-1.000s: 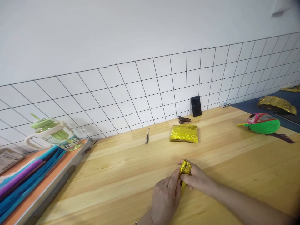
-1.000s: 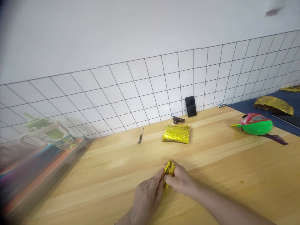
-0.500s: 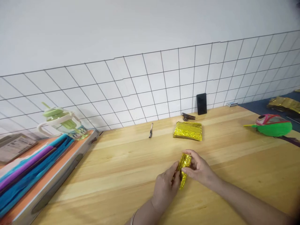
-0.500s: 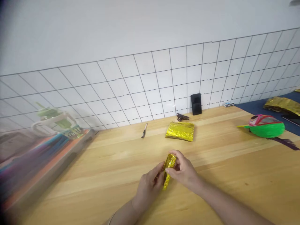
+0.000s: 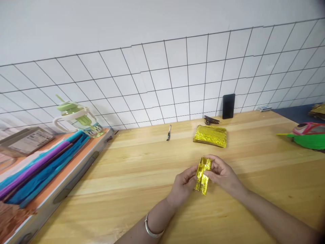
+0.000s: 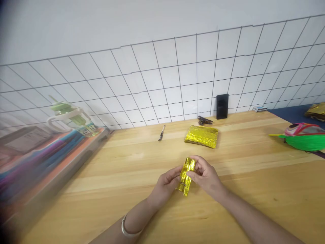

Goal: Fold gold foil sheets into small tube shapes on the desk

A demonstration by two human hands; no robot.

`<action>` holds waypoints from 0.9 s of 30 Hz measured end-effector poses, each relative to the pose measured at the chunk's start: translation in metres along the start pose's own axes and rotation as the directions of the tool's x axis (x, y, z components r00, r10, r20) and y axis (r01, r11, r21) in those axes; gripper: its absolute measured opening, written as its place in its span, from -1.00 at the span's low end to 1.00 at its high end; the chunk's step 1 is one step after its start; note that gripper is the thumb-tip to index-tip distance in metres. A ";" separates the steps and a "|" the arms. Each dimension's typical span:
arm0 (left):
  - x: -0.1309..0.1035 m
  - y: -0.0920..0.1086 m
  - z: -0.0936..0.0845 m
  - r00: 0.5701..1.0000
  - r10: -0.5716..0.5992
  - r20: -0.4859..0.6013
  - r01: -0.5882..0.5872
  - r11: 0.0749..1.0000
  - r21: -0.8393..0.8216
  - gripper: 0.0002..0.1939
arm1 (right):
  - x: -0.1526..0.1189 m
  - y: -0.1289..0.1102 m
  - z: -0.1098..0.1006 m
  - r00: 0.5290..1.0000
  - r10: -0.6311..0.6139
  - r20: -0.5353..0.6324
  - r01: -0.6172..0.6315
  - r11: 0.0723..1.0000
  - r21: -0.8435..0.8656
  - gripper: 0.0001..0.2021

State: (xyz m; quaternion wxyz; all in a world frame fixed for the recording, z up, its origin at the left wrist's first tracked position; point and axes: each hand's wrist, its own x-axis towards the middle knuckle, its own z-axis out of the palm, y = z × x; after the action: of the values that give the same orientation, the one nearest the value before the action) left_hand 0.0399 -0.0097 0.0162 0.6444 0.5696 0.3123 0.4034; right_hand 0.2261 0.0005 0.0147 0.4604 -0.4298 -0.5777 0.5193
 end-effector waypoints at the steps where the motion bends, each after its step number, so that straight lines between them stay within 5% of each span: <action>1: 0.000 0.001 0.000 1.000 -0.011 0.006 0.011 1.000 -0.027 -0.59 | 0.000 0.000 0.000 1.000 0.002 -0.002 -0.002 1.000 -0.004 -0.50; 12: 0.004 -0.001 -0.009 0.994 -0.104 0.016 0.104 0.957 -0.270 -0.51 | 0.001 -0.008 -0.008 0.994 0.078 0.080 -0.082 0.995 0.058 -0.48; 27: 0.003 -0.009 -0.005 1.000 0.007 -0.007 -0.009 0.974 -0.225 -0.50 | 0.006 0.001 -0.018 0.993 0.055 0.104 -0.059 0.998 0.037 -0.49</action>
State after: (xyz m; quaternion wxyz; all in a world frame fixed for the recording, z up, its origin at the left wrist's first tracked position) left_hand 0.0387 -0.0052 0.0065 0.7023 0.4930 0.2643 0.4404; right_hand 0.2425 0.0096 0.0153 0.4234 -0.4094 -0.5776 0.5652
